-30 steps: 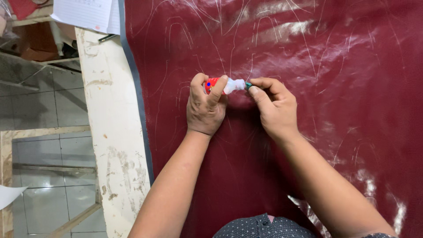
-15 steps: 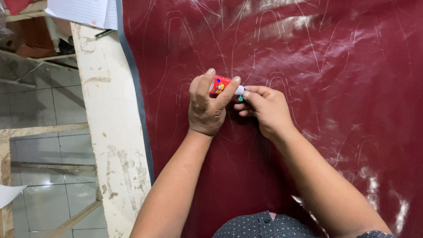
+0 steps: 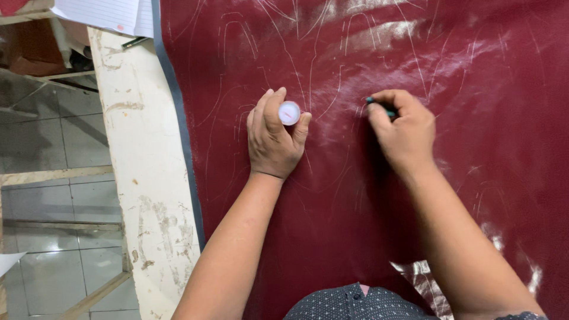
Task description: The person arranges pink shoe upper pattern pieces on a red sheet of material on the cutting table, aligning each piece and marking around it with a small stylus. They then gather the pieces into a plastic bag, set the bag aside, and smooth the red sheet flat while holding a small bottle and a green marker.
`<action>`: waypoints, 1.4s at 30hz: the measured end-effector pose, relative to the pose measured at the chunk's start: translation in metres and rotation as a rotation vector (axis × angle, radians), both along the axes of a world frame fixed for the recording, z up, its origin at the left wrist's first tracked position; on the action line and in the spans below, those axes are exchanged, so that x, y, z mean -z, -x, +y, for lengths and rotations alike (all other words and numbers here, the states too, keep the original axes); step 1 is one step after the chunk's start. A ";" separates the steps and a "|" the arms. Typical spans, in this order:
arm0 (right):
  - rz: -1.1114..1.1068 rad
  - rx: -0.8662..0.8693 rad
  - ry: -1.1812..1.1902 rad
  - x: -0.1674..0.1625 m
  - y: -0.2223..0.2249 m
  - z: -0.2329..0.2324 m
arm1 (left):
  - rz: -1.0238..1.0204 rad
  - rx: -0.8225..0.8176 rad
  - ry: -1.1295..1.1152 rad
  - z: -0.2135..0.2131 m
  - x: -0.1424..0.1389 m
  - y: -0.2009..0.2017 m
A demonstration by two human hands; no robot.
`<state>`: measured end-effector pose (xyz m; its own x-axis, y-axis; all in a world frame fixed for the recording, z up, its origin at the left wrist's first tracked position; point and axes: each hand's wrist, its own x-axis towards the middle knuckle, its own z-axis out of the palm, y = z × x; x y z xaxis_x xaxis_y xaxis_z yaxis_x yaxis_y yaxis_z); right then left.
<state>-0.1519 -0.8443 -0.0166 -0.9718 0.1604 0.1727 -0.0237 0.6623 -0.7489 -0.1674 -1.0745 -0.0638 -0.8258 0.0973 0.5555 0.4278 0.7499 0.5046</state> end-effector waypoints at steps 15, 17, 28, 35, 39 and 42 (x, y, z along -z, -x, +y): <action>0.337 -0.202 -0.450 0.028 0.021 0.021 | -0.054 -0.042 0.056 0.006 -0.003 0.002; 0.337 -0.136 -0.468 0.029 0.025 0.022 | -0.062 -0.040 0.057 0.006 -0.003 0.001; 0.241 -0.228 -0.398 0.027 0.029 0.025 | -0.064 -0.046 0.060 0.007 -0.004 0.002; 0.133 -0.330 -0.237 0.008 0.007 0.011 | -0.086 -0.042 0.068 0.006 -0.003 0.003; 0.339 -0.259 -0.415 0.010 -0.004 0.010 | -0.071 -0.042 0.044 0.007 -0.004 0.002; 0.265 -0.322 -0.284 0.022 -0.001 0.015 | -0.063 -0.044 0.042 0.007 -0.004 0.001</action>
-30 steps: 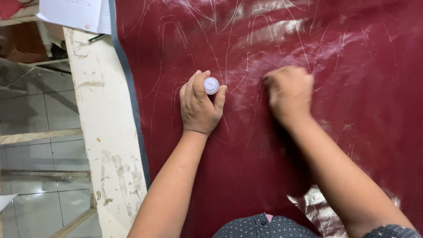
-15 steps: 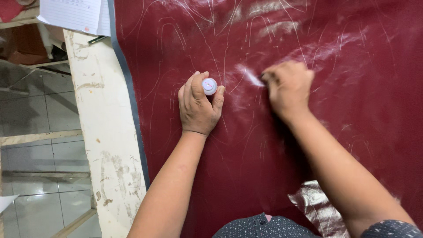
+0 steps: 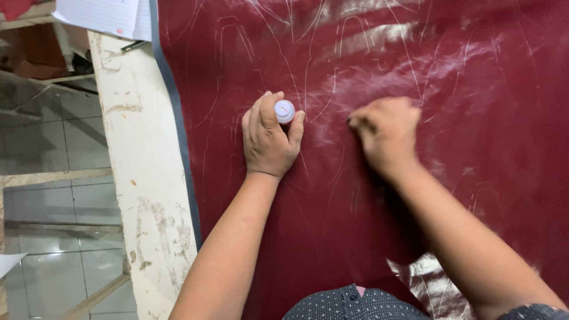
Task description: The person arranges pink shoe upper pattern pieces on a red sheet of material on the cutting table, aligning each piece and marking around it with a small stylus. They then gather the pieces into a plastic bag, set the bag aside, and smooth the red sheet flat while holding a small bottle and a green marker.
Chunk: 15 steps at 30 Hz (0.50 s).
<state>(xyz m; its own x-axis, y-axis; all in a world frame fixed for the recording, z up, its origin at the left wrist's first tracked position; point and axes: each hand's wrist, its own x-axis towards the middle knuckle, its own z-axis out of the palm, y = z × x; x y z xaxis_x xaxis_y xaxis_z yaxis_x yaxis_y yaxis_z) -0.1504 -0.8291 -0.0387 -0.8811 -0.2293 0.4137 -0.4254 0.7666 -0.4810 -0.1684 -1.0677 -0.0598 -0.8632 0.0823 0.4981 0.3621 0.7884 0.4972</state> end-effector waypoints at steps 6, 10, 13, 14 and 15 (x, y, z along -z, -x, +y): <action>0.032 0.120 -0.052 0.011 0.003 -0.003 | -0.009 0.000 -0.009 -0.001 0.001 0.001; 0.018 0.035 -0.018 -0.001 0.009 -0.005 | 0.000 -0.008 0.013 0.000 0.000 0.000; 0.093 0.142 -0.120 -0.005 0.008 -0.001 | -0.007 -0.007 0.005 0.001 -0.001 0.000; 0.054 0.125 -0.097 -0.004 0.005 0.001 | -0.012 -0.006 -0.007 0.001 -0.001 0.000; 0.019 0.104 -0.074 -0.002 0.000 0.002 | -0.014 -0.007 -0.019 0.001 -0.001 0.001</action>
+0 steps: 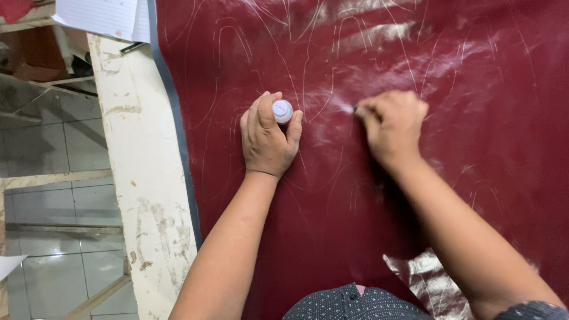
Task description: The person arranges pink shoe upper pattern pieces on a red sheet of material on the cutting table, aligning each piece and marking around it with a small stylus. They then gather the pieces into a plastic bag, set the bag aside, and smooth the red sheet flat while holding a small bottle and a green marker.
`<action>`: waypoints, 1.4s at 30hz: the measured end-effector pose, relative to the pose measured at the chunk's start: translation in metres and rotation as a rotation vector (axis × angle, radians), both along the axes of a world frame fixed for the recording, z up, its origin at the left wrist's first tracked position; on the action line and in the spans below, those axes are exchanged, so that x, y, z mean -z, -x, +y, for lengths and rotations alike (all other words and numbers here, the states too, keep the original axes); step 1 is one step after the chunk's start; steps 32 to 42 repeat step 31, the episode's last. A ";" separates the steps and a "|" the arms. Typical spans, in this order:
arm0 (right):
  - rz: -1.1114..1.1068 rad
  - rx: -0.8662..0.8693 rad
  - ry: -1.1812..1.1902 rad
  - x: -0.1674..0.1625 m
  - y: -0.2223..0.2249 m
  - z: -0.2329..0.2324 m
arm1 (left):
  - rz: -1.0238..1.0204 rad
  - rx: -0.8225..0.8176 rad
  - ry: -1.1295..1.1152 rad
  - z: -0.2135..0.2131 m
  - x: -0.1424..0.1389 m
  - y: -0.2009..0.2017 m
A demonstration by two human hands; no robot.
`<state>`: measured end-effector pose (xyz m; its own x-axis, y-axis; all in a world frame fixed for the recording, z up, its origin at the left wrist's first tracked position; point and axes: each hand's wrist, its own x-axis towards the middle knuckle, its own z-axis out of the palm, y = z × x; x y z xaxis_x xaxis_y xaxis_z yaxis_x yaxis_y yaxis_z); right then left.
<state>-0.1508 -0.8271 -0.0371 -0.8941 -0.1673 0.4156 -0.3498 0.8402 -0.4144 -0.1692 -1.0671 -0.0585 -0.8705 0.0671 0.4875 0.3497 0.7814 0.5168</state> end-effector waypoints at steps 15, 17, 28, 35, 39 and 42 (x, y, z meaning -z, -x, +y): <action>-0.084 0.000 0.005 0.014 -0.022 0.012 | -0.001 -0.003 0.011 -0.002 0.003 -0.001; -0.090 -0.020 0.004 0.008 -0.016 0.013 | 0.003 -0.001 0.011 -0.001 0.003 -0.002; -0.150 -0.415 -0.068 -0.010 -0.033 0.001 | 0.010 -0.003 0.025 0.000 0.002 -0.003; -0.118 -0.402 -0.101 -0.009 -0.020 0.013 | 0.017 -0.007 0.020 -0.001 0.005 -0.001; -0.118 -0.402 -0.101 -0.009 -0.020 0.013 | 0.017 -0.007 0.020 -0.001 0.005 -0.001; -0.118 -0.402 -0.101 -0.009 -0.020 0.013 | 0.017 -0.007 0.020 -0.001 0.005 -0.001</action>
